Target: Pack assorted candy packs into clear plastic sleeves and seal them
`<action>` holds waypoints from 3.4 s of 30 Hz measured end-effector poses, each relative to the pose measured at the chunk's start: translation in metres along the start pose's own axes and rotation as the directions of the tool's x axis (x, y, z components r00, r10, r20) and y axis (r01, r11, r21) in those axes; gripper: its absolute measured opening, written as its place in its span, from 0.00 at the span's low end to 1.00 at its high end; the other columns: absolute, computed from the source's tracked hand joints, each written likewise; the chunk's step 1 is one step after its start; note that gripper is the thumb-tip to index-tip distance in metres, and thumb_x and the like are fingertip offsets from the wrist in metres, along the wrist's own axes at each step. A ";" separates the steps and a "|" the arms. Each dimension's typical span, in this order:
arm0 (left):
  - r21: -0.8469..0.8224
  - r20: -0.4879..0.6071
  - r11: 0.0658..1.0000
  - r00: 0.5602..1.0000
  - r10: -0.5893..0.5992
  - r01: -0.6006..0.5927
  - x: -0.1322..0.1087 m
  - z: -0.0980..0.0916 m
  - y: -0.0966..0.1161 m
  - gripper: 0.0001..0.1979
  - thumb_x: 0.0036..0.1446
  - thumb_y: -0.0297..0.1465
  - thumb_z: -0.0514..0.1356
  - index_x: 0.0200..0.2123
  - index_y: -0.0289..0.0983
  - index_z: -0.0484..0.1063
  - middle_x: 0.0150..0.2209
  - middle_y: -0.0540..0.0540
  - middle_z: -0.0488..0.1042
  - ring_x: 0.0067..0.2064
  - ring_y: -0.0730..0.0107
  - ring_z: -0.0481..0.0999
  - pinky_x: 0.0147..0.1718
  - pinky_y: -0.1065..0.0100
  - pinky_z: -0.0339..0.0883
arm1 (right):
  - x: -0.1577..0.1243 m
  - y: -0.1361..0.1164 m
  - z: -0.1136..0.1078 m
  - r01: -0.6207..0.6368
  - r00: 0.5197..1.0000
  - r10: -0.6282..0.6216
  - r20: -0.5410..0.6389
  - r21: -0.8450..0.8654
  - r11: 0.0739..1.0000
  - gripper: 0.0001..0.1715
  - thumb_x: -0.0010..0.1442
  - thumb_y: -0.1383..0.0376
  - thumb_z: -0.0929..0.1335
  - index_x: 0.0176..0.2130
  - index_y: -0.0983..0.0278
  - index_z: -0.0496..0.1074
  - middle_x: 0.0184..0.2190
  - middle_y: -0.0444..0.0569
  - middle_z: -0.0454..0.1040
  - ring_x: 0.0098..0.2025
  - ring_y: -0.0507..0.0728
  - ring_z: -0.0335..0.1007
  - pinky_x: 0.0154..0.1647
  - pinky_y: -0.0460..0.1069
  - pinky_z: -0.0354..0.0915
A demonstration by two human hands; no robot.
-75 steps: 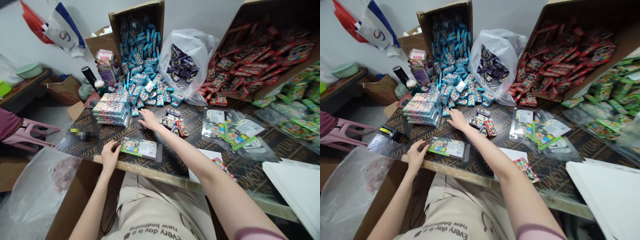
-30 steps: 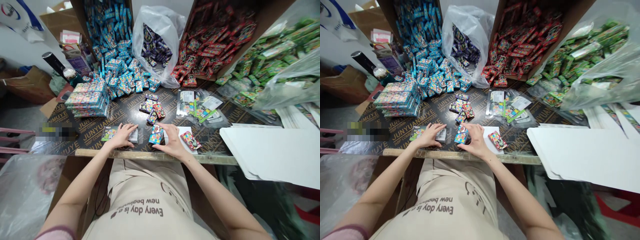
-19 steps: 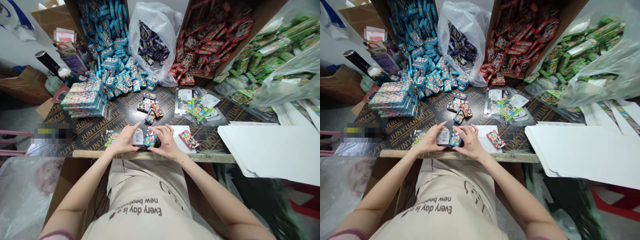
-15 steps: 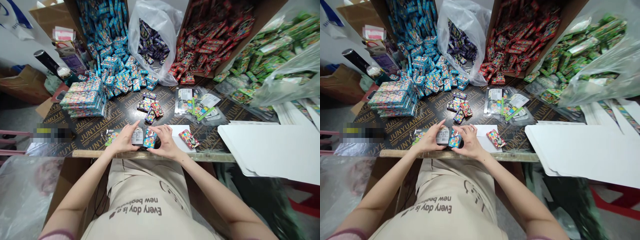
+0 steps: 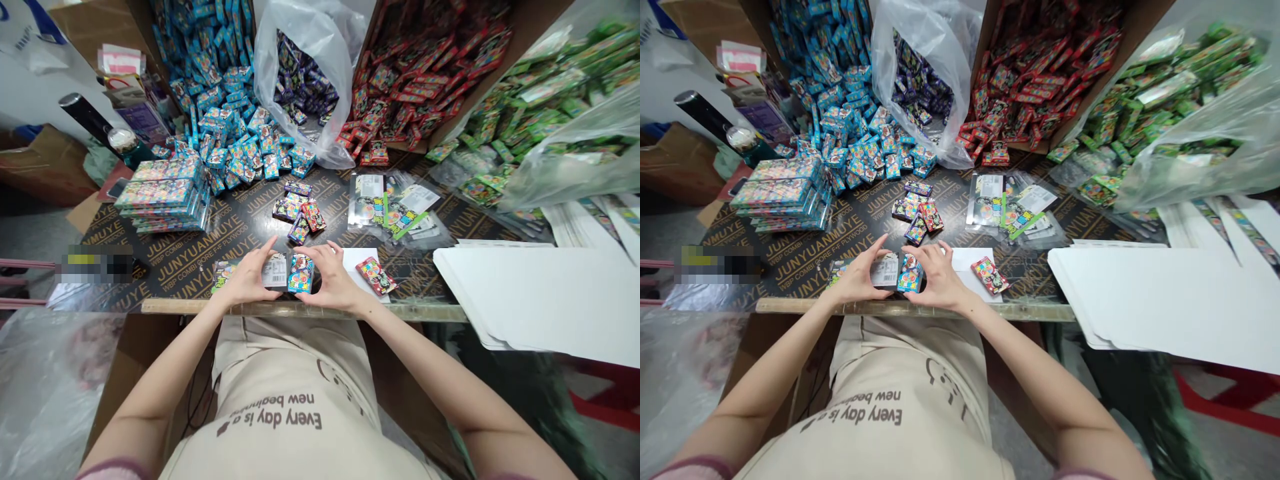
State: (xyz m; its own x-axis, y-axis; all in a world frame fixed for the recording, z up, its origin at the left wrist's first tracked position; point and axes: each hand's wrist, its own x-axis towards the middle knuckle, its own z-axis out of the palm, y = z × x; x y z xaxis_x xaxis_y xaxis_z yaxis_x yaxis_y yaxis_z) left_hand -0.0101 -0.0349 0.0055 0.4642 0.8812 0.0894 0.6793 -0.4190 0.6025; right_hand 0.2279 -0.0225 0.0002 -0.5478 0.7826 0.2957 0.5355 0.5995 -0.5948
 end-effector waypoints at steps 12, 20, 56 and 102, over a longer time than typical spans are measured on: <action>-0.127 0.023 0.987 0.995 -0.092 0.094 0.002 -0.003 -0.006 0.62 0.38 0.35 0.71 0.70 0.39 0.36 0.54 0.38 0.73 0.55 0.54 0.74 0.54 0.57 0.64 | 0.006 0.004 0.001 -0.012 1.000 0.011 0.008 0.165 0.986 0.36 0.43 0.56 0.73 0.50 0.58 0.63 0.48 0.51 0.72 0.53 0.64 0.67 0.64 0.63 0.42; -0.135 0.027 0.987 0.996 -0.085 0.088 0.001 -0.004 -0.004 0.63 0.38 0.37 0.71 0.70 0.41 0.34 0.52 0.40 0.73 0.54 0.54 0.73 0.55 0.56 0.63 | 0.011 0.017 0.001 -0.046 0.995 0.023 0.098 0.236 0.971 0.30 0.43 0.55 0.72 0.45 0.59 0.63 0.44 0.47 0.73 0.49 0.63 0.69 0.63 0.63 0.44; 0.268 0.181 0.954 0.980 0.083 -0.131 0.008 0.020 -0.019 0.38 0.45 0.43 0.66 0.58 0.36 0.62 0.56 0.34 0.63 0.57 0.47 0.63 0.56 0.51 0.57 | -0.002 0.034 0.031 0.028 0.984 -0.020 0.179 -0.041 0.999 0.41 0.44 0.54 0.75 0.54 0.66 0.65 0.50 0.57 0.73 0.52 0.66 0.66 0.57 0.61 0.49; 0.267 0.105 0.961 0.994 0.036 -0.063 -0.011 0.006 -0.038 0.50 0.45 0.39 0.67 0.68 0.40 0.45 0.55 0.38 0.66 0.55 0.50 0.66 0.56 0.52 0.58 | 0.009 0.020 0.040 0.014 0.999 0.000 0.054 -0.251 0.968 0.34 0.47 0.57 0.72 0.52 0.66 0.66 0.49 0.59 0.71 0.50 0.66 0.62 0.49 0.58 0.48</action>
State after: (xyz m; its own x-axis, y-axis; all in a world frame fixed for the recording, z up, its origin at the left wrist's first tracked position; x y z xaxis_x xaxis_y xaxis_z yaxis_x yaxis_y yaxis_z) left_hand -0.0375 -0.0298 -0.0231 0.5455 0.8377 0.0274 0.7758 -0.5171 0.3615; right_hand 0.2087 -0.0101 -0.0390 -0.5816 0.7725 0.2550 0.6725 0.6329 -0.3837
